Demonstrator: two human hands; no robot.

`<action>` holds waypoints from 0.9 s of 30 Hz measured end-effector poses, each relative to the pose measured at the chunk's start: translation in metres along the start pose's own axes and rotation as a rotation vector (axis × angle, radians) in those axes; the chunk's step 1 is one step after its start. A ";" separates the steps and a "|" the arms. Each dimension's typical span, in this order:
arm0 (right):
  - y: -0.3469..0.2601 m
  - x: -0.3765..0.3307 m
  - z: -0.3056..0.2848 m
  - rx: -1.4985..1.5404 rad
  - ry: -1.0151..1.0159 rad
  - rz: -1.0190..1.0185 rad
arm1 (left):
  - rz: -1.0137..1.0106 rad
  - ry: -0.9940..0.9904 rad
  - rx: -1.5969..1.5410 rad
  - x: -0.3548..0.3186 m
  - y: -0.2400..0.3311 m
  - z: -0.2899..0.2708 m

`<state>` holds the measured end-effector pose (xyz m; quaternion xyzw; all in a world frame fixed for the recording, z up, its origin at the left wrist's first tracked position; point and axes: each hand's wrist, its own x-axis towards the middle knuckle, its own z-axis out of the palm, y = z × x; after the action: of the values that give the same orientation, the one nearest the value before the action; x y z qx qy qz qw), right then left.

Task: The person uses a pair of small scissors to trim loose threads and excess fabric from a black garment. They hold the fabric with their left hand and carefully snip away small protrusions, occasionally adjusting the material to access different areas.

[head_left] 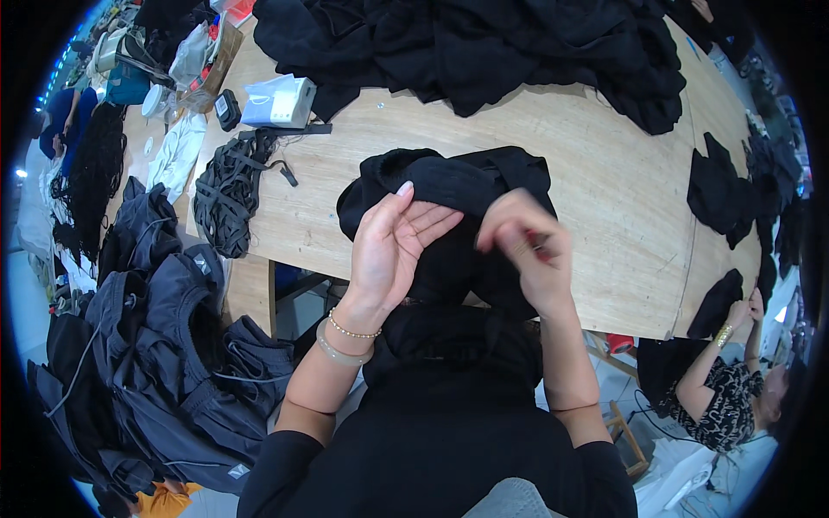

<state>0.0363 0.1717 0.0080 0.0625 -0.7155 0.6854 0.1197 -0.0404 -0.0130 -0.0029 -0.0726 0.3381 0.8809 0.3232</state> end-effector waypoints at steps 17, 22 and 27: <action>-0.008 -0.045 0.041 -0.340 -0.272 -0.048 | -0.152 -0.064 -0.101 0.005 -0.008 -0.028; -0.015 -0.021 0.014 -0.513 0.051 -0.109 | -0.147 -0.188 -0.237 0.005 -0.015 -0.039; 0.019 -0.075 0.055 -0.309 -0.316 0.030 | -0.118 0.067 0.036 0.003 -0.005 -0.019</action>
<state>0.0987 0.1127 -0.0317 0.1394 -0.8227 0.5511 0.0040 -0.0414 -0.0211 -0.0206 -0.1162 0.3596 0.8512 0.3641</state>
